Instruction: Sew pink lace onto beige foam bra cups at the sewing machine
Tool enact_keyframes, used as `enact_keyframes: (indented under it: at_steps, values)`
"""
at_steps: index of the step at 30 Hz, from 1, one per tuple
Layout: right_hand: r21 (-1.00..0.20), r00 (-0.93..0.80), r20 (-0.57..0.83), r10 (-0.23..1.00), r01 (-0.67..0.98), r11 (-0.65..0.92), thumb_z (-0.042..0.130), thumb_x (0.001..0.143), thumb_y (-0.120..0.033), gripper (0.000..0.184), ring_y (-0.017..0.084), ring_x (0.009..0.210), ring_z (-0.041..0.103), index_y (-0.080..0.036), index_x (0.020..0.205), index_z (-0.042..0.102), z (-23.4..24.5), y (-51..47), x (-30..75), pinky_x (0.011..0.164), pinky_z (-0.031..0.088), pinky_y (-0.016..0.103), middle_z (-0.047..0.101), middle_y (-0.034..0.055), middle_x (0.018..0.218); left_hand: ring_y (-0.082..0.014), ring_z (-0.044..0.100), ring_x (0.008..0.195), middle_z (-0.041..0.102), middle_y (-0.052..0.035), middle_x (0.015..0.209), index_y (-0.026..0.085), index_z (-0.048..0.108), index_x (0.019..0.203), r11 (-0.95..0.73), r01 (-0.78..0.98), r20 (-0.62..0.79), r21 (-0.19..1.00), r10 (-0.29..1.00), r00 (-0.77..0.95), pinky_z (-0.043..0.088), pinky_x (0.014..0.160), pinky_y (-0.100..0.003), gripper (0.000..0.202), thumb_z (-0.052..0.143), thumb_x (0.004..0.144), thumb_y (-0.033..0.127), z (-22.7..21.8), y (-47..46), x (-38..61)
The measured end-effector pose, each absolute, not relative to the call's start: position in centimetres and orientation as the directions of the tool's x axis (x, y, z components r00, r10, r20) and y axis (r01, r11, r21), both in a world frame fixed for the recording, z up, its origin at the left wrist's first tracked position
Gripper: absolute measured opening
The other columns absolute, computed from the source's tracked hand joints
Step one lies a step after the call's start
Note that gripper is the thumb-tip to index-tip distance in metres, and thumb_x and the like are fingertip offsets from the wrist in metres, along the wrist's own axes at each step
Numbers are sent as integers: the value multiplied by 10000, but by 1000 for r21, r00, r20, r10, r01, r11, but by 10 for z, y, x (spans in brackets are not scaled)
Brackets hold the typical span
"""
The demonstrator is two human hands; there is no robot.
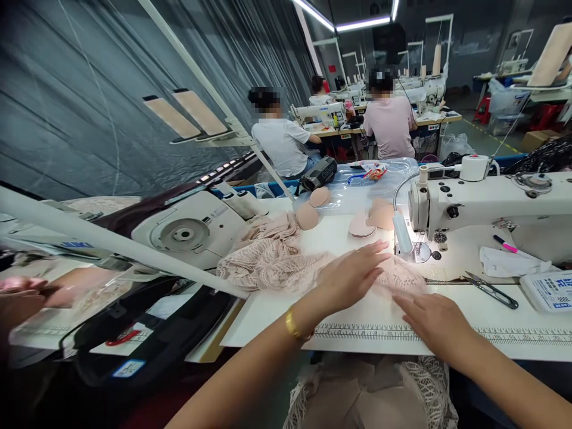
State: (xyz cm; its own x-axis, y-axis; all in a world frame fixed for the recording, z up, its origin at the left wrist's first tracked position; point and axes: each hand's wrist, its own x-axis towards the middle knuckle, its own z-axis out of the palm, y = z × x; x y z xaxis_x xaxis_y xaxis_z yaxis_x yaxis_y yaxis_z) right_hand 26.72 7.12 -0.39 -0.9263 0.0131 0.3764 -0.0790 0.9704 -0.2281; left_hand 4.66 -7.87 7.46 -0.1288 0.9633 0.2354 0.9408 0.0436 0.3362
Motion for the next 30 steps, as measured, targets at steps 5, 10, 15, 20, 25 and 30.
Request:
enact_keyframes:
  at_steps: [5, 10, 15, 20, 25, 30]
  values:
    - [-603, -921, 276, 274, 56, 796, 422, 1066, -280, 242, 212, 778, 705, -243, 1005, 654, 2, 88, 265, 701, 541, 321, 745, 33, 874, -310, 745, 959, 748, -143, 1081, 146, 680, 1091, 190, 958, -182, 215, 971, -152, 579, 792, -386, 188, 682, 995, 307, 65, -49, 67]
    - [-827, -907, 38, 419, 207, 523, 458, 1077, -554, 391, 214, 788, 671, -248, 931, 653, 10, 118, 274, 711, 523, 331, 718, 18, 847, -284, 729, 884, 754, -76, 938, 184, 672, 1094, 270, 909, -115, 318, 963, -245, 537, 760, -360, 262, 661, 1019, 435, 73, -93, 66]
    - [-867, -881, 22, 472, 218, 448, 609, 998, -592, 349, 223, 841, 680, -246, 1011, 652, -2, 116, 268, 757, 544, 350, 721, 29, 901, -346, 670, 1096, 707, -143, 1186, 178, 598, 1358, 486, 857, 82, 169, 860, -504, 539, 961, -480, 422, 697, 966, 298, 64, -118, 41]
    - [-922, -870, -26, 492, 211, 324, 648, 951, -671, 491, 287, 996, 734, -244, 1192, 657, -5, 120, 276, 884, 577, 434, 762, 89, 1046, -279, 691, 950, 727, -109, 1017, 175, 669, 1259, 520, 847, 34, 109, 850, -526, 556, 856, -400, 397, 500, 924, 45, 49, -120, 24]
    - [-919, -831, -86, 549, 279, 280, 656, 919, -731, 539, 289, 972, 733, -272, 1203, 660, 2, 119, 282, 880, 569, 441, 763, 73, 1007, -235, 720, 945, 774, -54, 1040, 201, 723, 1080, 361, 778, 223, 514, 820, -527, 581, 821, -338, 171, 570, 1007, 218, 62, -112, 20]
    - [-949, -831, -77, 551, 230, 215, 642, 886, -802, 616, 256, 845, 717, -253, 1163, 685, 6, 117, 275, 795, 587, 414, 778, 88, 984, -169, 700, 870, 764, -44, 995, 212, 735, 1176, -97, 898, 563, 429, 806, -182, 587, 754, -275, 223, 547, 1059, 187, 61, -89, 57]
